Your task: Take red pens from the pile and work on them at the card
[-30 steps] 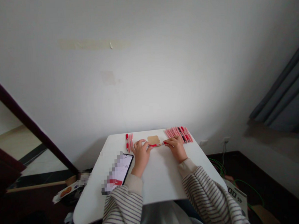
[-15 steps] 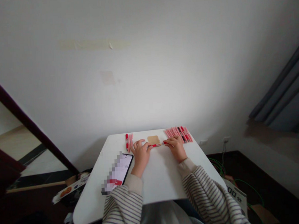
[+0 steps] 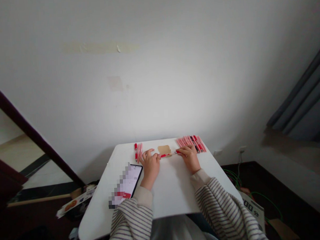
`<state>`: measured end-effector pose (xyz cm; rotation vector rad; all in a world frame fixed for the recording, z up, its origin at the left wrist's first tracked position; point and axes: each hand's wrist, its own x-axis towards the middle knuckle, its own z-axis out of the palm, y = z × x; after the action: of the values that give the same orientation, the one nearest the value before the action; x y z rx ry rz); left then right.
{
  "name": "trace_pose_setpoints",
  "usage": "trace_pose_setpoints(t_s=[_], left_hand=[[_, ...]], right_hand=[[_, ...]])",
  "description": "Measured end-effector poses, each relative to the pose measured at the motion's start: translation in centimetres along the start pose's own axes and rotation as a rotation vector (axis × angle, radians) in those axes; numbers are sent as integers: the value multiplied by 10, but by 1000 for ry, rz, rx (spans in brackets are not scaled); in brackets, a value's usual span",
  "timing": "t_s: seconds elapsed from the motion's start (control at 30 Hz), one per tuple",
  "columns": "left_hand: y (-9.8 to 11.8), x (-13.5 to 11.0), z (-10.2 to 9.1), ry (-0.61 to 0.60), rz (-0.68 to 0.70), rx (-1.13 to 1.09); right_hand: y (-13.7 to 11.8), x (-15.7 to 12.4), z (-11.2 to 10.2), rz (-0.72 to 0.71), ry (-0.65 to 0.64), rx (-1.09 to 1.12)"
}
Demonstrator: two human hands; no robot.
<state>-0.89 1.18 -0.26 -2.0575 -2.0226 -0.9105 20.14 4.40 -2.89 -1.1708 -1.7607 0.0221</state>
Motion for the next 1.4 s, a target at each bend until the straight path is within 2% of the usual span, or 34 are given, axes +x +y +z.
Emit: trace_pose_setpoints(t_s=[0.6,0.87,1.17,1.4], left_hand=[[-5,3,2,58,-119,-15],[-4,2,-1,93,-188,89],[-5,-2,-1,172,-193,243],[-1,-6,-3,94,-166,306]], right_hand=[[16,1,4,56,180,-112],[18,-1,6,71,155,-102],[11,-2,4,84,113,-114],[7,-2,2,74,116,-144]])
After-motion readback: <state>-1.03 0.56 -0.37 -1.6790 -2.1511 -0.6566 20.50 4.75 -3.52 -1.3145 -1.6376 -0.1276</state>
